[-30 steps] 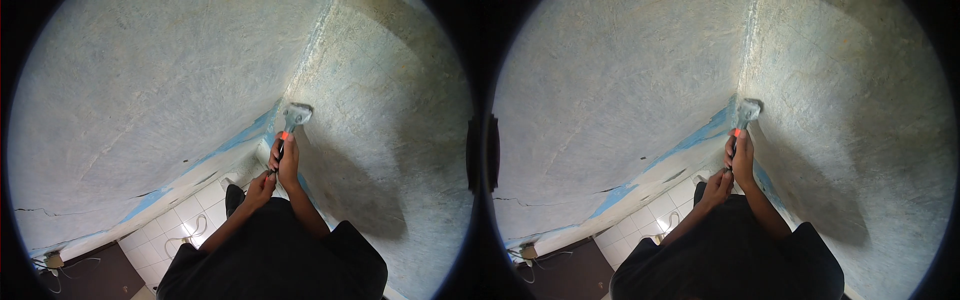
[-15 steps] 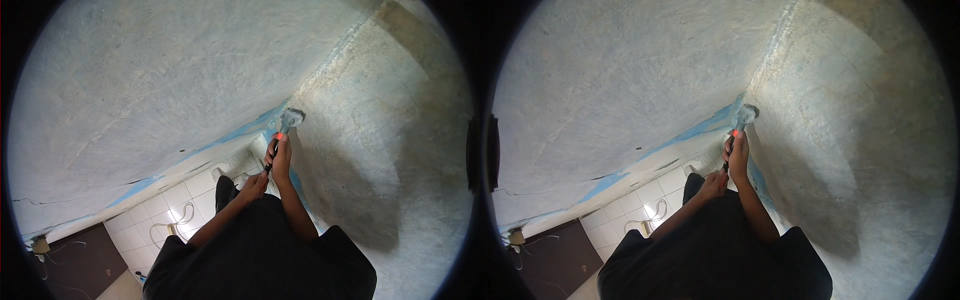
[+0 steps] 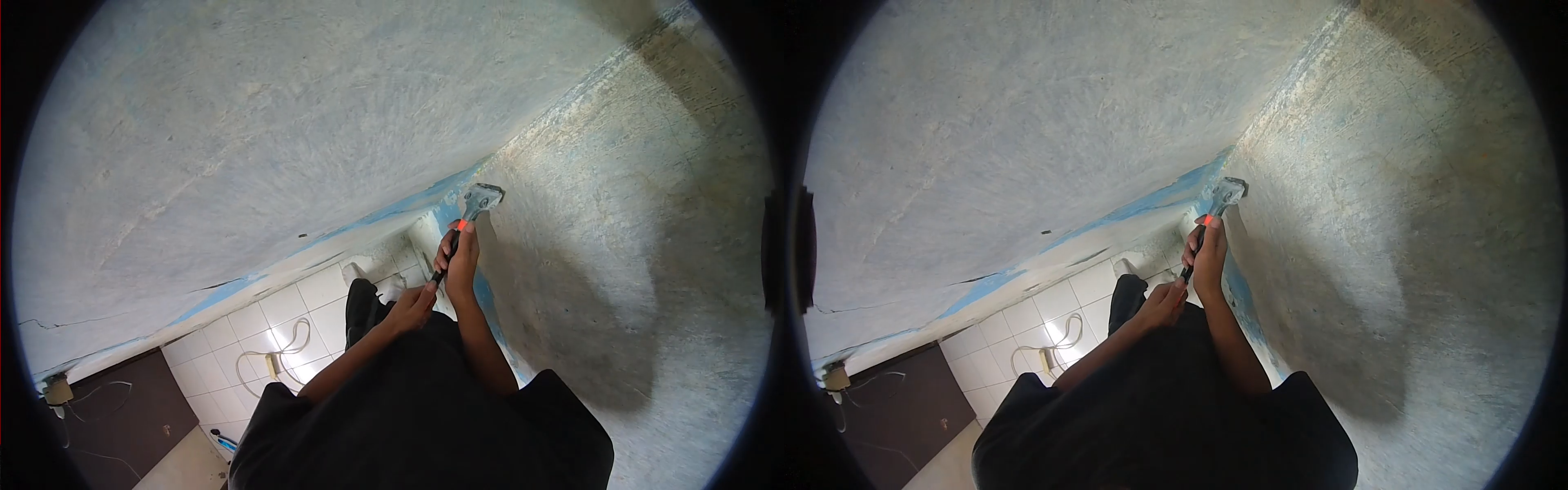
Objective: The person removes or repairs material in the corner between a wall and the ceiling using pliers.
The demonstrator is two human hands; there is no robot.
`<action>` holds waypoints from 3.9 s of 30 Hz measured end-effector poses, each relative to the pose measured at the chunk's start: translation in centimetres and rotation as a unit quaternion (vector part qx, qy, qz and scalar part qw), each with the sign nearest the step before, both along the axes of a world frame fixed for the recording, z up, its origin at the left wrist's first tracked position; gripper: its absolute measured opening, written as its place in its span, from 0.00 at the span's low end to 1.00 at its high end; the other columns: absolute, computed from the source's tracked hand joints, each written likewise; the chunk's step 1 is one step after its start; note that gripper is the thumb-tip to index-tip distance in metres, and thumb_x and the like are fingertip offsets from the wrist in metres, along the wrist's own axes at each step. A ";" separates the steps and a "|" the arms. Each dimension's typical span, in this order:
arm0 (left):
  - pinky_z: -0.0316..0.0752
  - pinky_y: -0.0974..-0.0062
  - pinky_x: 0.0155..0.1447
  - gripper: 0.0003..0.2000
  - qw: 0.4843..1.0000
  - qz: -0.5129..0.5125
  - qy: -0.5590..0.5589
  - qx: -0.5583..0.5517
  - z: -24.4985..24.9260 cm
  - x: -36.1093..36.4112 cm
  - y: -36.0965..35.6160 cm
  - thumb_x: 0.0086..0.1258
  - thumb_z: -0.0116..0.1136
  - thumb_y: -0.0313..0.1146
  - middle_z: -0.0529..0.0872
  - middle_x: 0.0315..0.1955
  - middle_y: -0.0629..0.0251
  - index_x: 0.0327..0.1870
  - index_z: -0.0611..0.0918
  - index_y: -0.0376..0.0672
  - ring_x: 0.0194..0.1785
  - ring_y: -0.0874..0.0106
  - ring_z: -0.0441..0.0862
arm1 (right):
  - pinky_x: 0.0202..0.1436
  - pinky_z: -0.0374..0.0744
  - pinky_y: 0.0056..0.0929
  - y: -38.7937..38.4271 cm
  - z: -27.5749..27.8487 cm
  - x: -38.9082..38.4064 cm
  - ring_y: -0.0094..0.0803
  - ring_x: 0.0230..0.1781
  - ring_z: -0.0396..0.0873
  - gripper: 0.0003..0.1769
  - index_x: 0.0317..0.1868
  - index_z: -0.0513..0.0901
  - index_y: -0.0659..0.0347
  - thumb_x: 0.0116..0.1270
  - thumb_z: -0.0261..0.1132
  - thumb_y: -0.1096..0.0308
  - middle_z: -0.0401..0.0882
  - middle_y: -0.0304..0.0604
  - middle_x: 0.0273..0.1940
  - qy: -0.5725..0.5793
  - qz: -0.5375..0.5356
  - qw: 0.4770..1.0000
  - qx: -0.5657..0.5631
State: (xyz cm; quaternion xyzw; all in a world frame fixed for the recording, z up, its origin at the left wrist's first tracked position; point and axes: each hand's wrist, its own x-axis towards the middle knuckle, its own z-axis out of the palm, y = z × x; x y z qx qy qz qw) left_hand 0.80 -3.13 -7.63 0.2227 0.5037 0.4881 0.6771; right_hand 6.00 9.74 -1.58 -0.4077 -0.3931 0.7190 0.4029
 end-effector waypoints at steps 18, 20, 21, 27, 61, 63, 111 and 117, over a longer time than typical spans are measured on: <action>0.61 0.80 0.17 0.28 1.000 0.008 -0.018 -0.019 1.5 0.8 -0.9 0.77 0.37 0.59 0.67 0.11 0.72 0.24 0.68 0.44 0.11 0.80 0.65 | 0.11 0.58 0.21 -0.5 0.5 0.4 0.17 0.10 0.55 0.26 0.45 0.69 0.59 0.77 0.44 0.42 0.59 0.31 0.19 -0.003 0.000 1.000 -0.013; 0.61 0.80 0.17 0.28 1.000 0.005 -0.017 -0.016 2.0 0.5 -0.4 0.77 0.37 0.58 0.68 0.11 0.72 0.24 0.68 0.44 0.11 0.80 0.66 | 0.11 0.58 0.21 0.1 0.8 0.1 0.18 0.09 0.55 0.26 0.45 0.69 0.59 0.77 0.44 0.41 0.59 0.31 0.19 0.001 0.004 1.000 -0.010; 0.61 0.80 0.17 0.27 1.000 0.006 -0.021 -0.014 2.4 0.1 0.1 0.78 0.37 0.58 0.68 0.11 0.72 0.24 0.68 0.44 0.11 0.80 0.66 | 0.11 0.58 0.21 0.5 1.3 -0.3 0.18 0.09 0.54 0.26 0.45 0.69 0.59 0.77 0.44 0.41 0.59 0.31 0.19 0.004 0.012 1.000 -0.009; 0.61 0.80 0.17 0.26 0.999 0.025 -0.018 -0.024 2.8 1.2 -0.3 0.78 0.37 0.57 0.66 0.12 0.74 0.25 0.68 0.45 0.12 0.80 0.64 | 0.10 0.56 0.21 0.1 1.5 -0.1 0.18 0.09 0.54 0.27 0.45 0.69 0.59 0.76 0.45 0.41 0.58 0.31 0.18 -0.013 -0.001 1.000 -0.018; 0.59 0.80 0.17 0.26 0.998 0.038 -0.051 0.010 2.3 2.2 1.4 0.79 0.38 0.55 0.66 0.11 0.74 0.23 0.68 0.45 0.11 0.81 0.64 | 0.10 0.55 0.21 1.4 2.4 -0.1 0.18 0.08 0.53 0.29 0.42 0.70 0.62 0.76 0.43 0.40 0.58 0.32 0.16 -0.068 0.021 0.997 0.008; 0.59 0.80 0.16 0.26 0.998 0.048 -0.040 0.006 1.9 2.2 1.6 0.79 0.37 0.55 0.66 0.11 0.73 0.23 0.68 0.45 0.11 0.81 0.64 | 0.10 0.55 0.22 1.5 2.0 -0.2 0.18 0.08 0.53 0.29 0.42 0.70 0.62 0.77 0.42 0.41 0.58 0.32 0.16 -0.059 0.012 0.998 0.012; 0.60 0.80 0.16 0.26 1.000 0.029 -0.006 0.008 2.4 2.0 0.8 0.78 0.38 0.56 0.66 0.11 0.73 0.24 0.69 0.44 0.11 0.81 0.64 | 0.09 0.56 0.22 1.1 2.1 0.5 0.19 0.07 0.53 0.30 0.42 0.70 0.61 0.76 0.42 0.38 0.57 0.31 0.15 -0.046 0.008 0.999 -0.010; 0.60 0.80 0.17 0.27 1.000 0.026 0.007 0.004 1.5 1.2 2.0 0.78 0.38 0.57 0.66 0.11 0.73 0.23 0.70 0.44 0.12 0.81 0.65 | 0.09 0.55 0.21 1.7 2.7 -0.2 0.18 0.08 0.55 0.30 0.42 0.70 0.62 0.76 0.42 0.39 0.58 0.31 0.16 -0.039 0.014 0.999 0.014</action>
